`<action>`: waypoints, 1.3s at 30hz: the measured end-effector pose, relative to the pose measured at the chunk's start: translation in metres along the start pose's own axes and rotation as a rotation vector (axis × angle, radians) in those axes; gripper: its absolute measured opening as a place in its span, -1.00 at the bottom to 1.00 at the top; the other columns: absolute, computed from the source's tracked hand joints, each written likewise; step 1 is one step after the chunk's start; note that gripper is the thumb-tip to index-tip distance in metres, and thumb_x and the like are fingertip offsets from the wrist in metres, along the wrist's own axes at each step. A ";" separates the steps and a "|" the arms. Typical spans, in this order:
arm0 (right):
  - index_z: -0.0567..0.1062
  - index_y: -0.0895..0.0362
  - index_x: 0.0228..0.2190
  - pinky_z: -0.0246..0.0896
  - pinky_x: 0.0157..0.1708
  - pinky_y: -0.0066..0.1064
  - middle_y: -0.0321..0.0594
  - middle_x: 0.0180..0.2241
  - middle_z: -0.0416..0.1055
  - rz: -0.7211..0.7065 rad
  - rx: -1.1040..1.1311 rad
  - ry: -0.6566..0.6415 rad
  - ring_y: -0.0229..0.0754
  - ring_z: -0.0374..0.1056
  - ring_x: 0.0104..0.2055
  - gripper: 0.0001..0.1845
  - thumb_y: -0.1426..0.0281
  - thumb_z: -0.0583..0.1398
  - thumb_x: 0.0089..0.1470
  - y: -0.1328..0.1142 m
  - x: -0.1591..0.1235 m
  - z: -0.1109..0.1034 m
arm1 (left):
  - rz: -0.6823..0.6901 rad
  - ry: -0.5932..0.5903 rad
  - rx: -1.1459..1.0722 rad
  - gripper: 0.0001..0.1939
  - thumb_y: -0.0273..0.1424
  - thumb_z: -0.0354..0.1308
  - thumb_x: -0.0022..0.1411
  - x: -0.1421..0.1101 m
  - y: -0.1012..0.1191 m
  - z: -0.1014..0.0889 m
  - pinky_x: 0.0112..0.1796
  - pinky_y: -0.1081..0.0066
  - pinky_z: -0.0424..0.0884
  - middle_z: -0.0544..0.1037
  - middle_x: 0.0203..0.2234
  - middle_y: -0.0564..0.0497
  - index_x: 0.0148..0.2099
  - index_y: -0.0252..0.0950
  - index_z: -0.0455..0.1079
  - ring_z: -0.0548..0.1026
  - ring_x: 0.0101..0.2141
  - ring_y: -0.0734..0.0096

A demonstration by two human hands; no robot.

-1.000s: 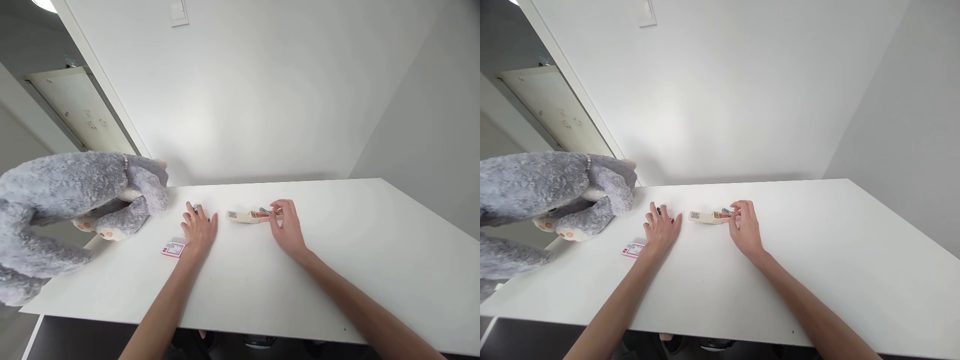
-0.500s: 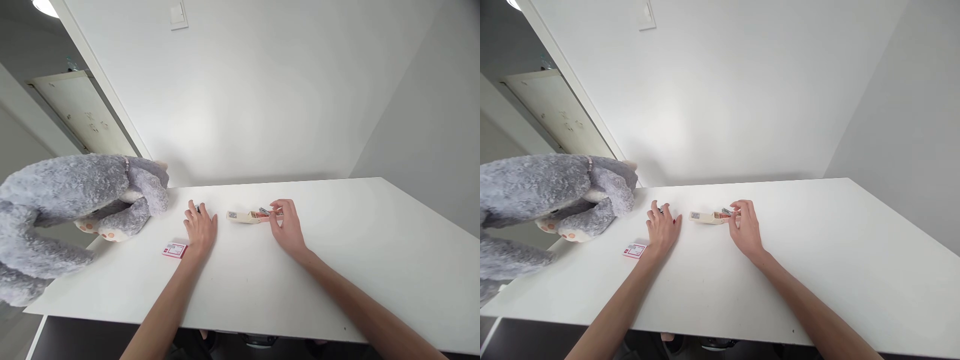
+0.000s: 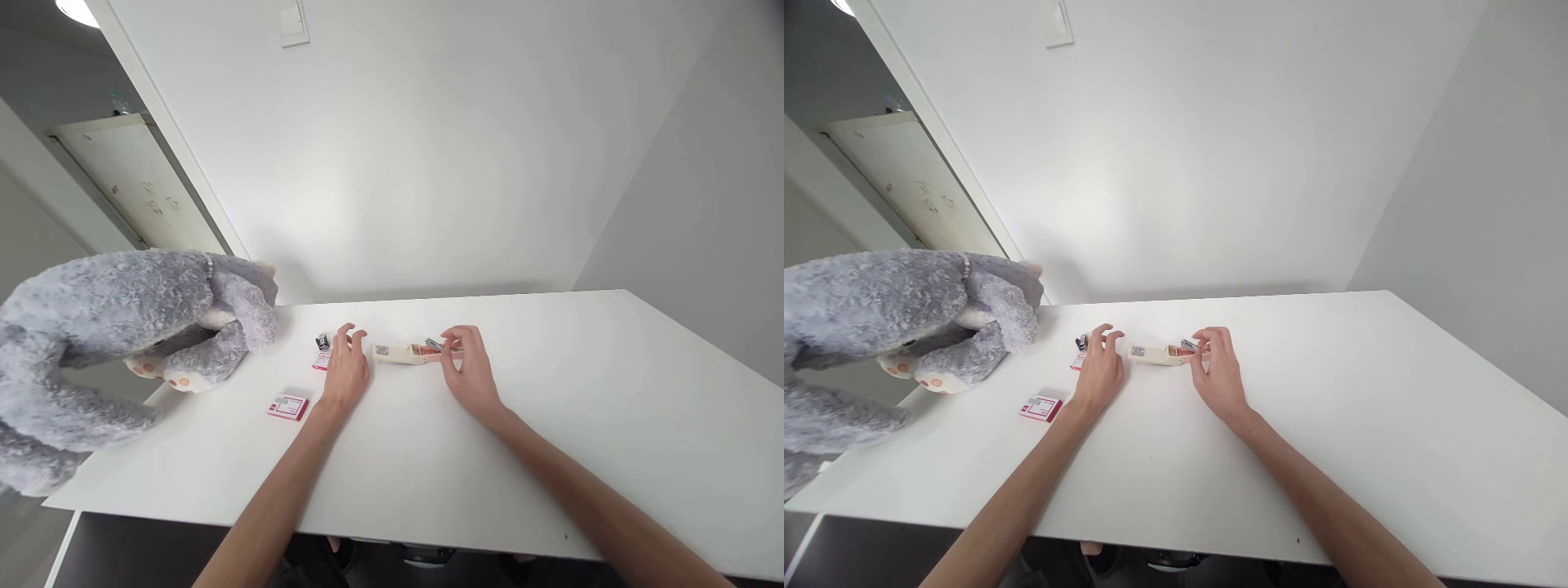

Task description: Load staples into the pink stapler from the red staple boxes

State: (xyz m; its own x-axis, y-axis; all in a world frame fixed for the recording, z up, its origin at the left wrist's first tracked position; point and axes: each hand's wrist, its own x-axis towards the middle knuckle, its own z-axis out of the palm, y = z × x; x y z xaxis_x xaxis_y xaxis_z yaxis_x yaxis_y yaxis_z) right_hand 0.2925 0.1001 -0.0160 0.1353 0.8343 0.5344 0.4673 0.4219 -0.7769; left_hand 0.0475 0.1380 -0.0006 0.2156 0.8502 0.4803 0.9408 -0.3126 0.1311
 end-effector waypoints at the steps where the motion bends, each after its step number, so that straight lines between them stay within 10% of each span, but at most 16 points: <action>1: 0.37 0.00 -0.07 0.45 -0.25 -0.21 -0.09 -0.01 0.31 0.000 -0.001 -0.001 -0.06 0.40 -0.07 -0.80 0.38 0.06 0.29 0.000 0.000 0.000 | 0.008 0.002 -0.019 -0.51 -0.68 -0.13 0.26 0.001 0.000 -0.001 -0.10 0.21 0.45 0.23 0.23 -0.29 0.18 -0.33 0.26 0.43 0.03 0.14; 12: 0.36 0.00 -0.07 0.44 -0.25 -0.21 -0.09 -0.03 0.32 -0.010 -0.016 -0.007 -0.05 0.40 -0.08 -0.80 0.38 0.04 0.29 0.000 0.001 0.000 | -0.188 0.007 0.146 -0.68 -0.25 0.14 0.26 0.004 0.001 -0.007 -0.07 0.09 0.39 0.42 -0.07 -0.20 0.02 -0.28 0.39 0.45 -0.04 -0.01; 22: 0.35 0.00 -0.08 0.42 -0.23 -0.21 -0.11 -0.04 0.33 -0.006 -0.019 -0.013 -0.06 0.39 -0.07 -0.79 0.42 0.04 0.27 -0.001 0.001 -0.001 | -0.049 -0.058 -0.244 -0.74 -0.39 0.07 0.24 0.002 0.001 0.002 -0.15 0.26 0.47 0.46 -0.06 -0.08 -0.01 -0.23 0.35 0.50 -0.10 0.22; 31: 0.35 0.03 -0.06 0.37 -0.38 -0.31 -0.08 -0.04 0.33 -0.001 -0.003 -0.026 -0.06 0.39 -0.08 -0.78 0.41 0.03 0.28 -0.003 0.002 -0.002 | -0.151 -0.127 -0.113 -0.79 -0.34 0.13 0.18 0.004 0.002 -0.006 -0.19 0.23 0.34 0.51 -0.45 0.09 -0.10 -0.21 0.35 0.46 -0.44 0.28; 39: 0.35 0.03 -0.07 0.40 -0.24 -0.25 -0.10 -0.04 0.32 0.003 -0.003 -0.022 -0.08 0.38 -0.07 -0.78 0.43 0.03 0.27 -0.003 0.002 -0.003 | -0.066 -0.014 -0.117 -0.85 -0.38 0.06 0.28 0.003 -0.003 -0.001 -0.28 0.29 0.30 0.49 -0.33 0.00 -0.11 -0.22 0.36 0.48 -0.35 0.26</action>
State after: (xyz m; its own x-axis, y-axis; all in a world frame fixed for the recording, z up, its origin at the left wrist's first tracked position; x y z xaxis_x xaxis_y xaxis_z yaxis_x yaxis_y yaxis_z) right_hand 0.2937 0.0995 -0.0112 0.1175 0.8433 0.5244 0.4695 0.4181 -0.7777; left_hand 0.0455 0.1414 0.0015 0.1589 0.8762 0.4550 0.9163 -0.3024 0.2624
